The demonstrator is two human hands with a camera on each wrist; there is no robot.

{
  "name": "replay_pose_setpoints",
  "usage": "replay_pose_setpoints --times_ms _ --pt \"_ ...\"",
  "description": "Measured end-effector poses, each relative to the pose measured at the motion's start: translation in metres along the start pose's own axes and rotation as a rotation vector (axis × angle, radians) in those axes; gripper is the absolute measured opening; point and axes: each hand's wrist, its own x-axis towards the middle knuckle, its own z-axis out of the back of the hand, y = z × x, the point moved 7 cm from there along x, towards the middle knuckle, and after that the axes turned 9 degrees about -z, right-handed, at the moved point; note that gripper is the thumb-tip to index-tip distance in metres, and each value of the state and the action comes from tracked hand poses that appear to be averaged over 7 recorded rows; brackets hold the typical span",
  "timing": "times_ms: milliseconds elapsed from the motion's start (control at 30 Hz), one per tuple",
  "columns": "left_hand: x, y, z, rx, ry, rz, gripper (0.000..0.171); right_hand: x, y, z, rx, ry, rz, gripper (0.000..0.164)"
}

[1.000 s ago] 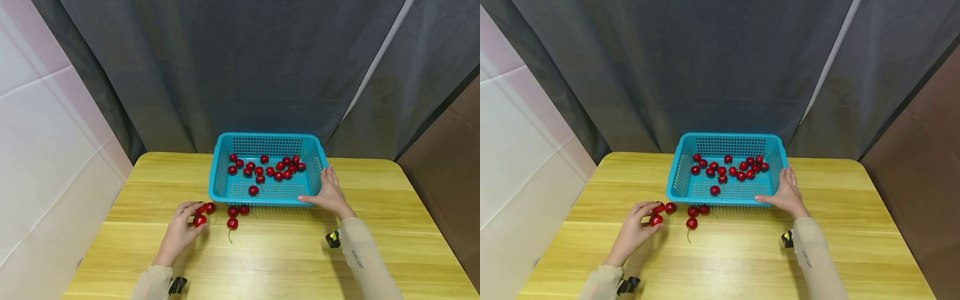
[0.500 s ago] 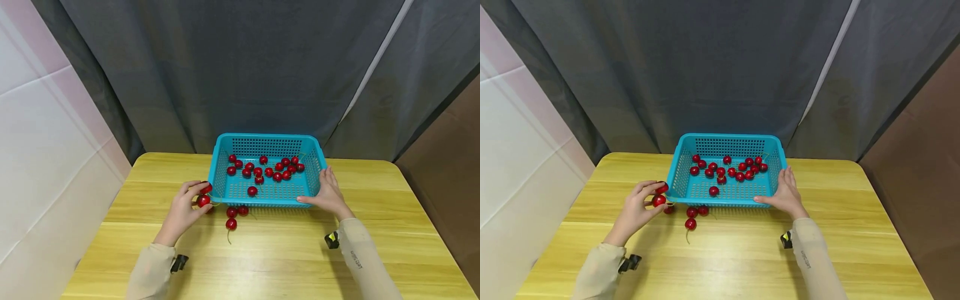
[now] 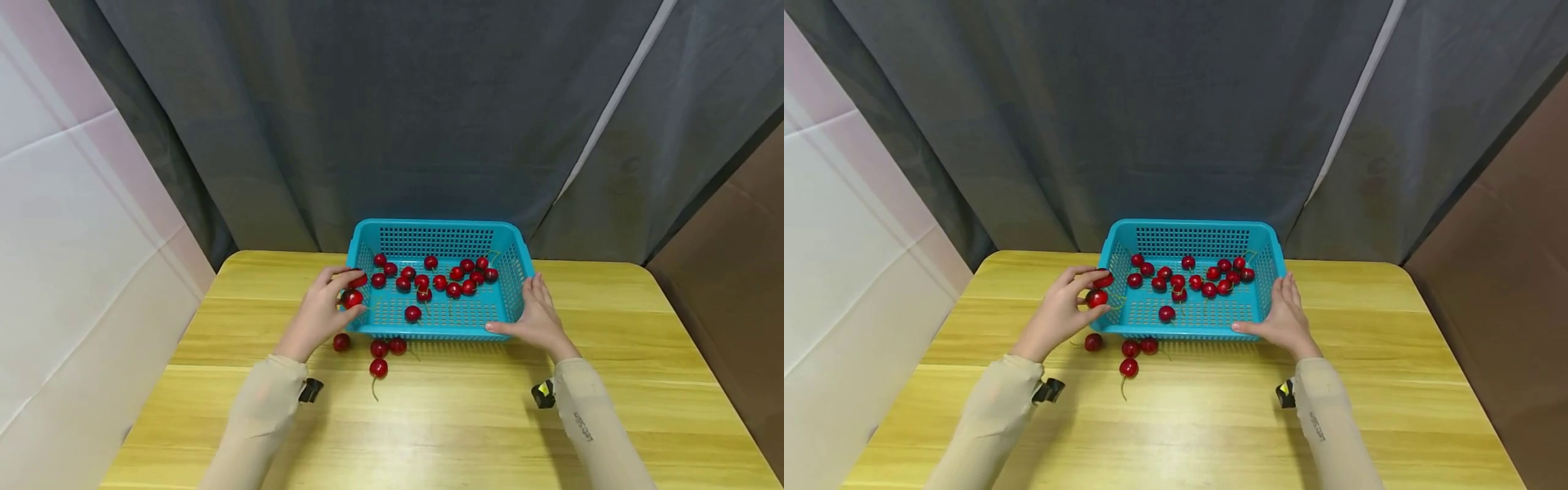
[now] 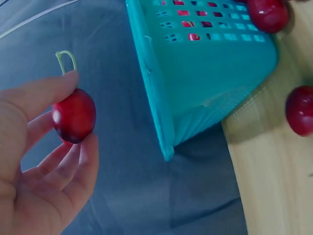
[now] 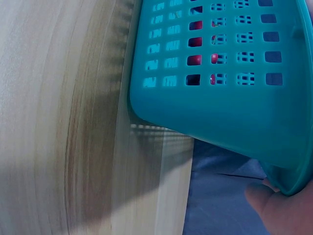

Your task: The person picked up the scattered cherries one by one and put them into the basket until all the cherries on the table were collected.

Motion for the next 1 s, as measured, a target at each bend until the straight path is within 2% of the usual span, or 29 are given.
replay_pose_setpoints --times_ms 367,667,833,1000 --pt "0.044 0.011 -0.014 0.026 0.067 -0.021 0.049 0.0 0.001 0.0 -0.005 0.0 -0.001 0.127" --pt "0.079 0.022 -0.026 0.037 0.134 0.004 0.05 0.0 0.0 0.0 -0.012 -0.002 -0.005 0.127" --pt "0.096 0.028 -0.035 0.053 0.198 0.058 0.051 -0.001 0.0 0.001 -0.012 -0.002 -0.005 0.126" --pt "0.111 0.034 -0.041 0.075 0.229 0.117 0.053 -0.002 0.001 0.001 -0.005 -0.004 -0.003 0.126"
